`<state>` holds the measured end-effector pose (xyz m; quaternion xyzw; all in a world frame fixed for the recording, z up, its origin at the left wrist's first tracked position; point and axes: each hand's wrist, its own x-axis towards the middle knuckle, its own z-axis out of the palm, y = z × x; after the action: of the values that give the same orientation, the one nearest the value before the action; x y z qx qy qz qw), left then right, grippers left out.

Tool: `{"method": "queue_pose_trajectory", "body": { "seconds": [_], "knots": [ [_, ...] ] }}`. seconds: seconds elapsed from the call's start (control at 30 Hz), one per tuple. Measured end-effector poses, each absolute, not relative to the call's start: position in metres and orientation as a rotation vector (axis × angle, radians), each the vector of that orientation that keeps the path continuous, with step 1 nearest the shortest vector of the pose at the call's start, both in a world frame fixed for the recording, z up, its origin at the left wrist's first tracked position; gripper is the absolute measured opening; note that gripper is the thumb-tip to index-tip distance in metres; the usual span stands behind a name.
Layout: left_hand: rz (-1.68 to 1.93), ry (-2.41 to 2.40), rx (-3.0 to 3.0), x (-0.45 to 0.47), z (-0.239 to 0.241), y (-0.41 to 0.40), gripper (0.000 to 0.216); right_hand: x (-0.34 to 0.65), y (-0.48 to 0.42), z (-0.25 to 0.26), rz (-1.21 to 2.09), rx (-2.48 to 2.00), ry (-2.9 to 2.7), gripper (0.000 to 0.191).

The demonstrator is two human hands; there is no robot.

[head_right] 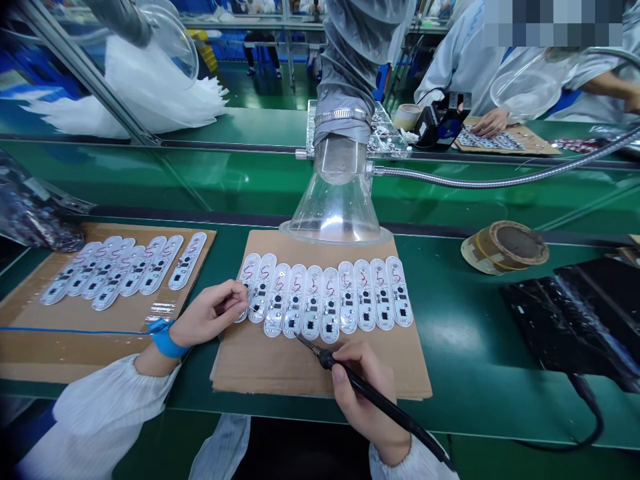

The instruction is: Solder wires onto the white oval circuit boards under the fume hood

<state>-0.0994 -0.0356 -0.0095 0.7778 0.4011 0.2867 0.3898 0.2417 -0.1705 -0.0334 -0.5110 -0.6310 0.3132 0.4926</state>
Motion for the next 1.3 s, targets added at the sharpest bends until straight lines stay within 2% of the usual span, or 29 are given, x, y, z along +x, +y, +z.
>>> {"method": "queue_pose_trajectory", "body": {
  "seconds": [0.8, 1.3],
  "knots": [
    [0.741, 1.021, 1.999, -0.0987, -0.0095, -0.0355, 0.011, 0.2388, -0.1654, -0.0240, 0.675, -1.256, -1.638, 0.016],
    [0.725, 1.025, 2.007, -0.0996, -0.0114, -0.0361, 0.013, 0.2411, -0.1679, -0.0278, 0.779, -1.257, -1.605, 0.018]
  ]
}}
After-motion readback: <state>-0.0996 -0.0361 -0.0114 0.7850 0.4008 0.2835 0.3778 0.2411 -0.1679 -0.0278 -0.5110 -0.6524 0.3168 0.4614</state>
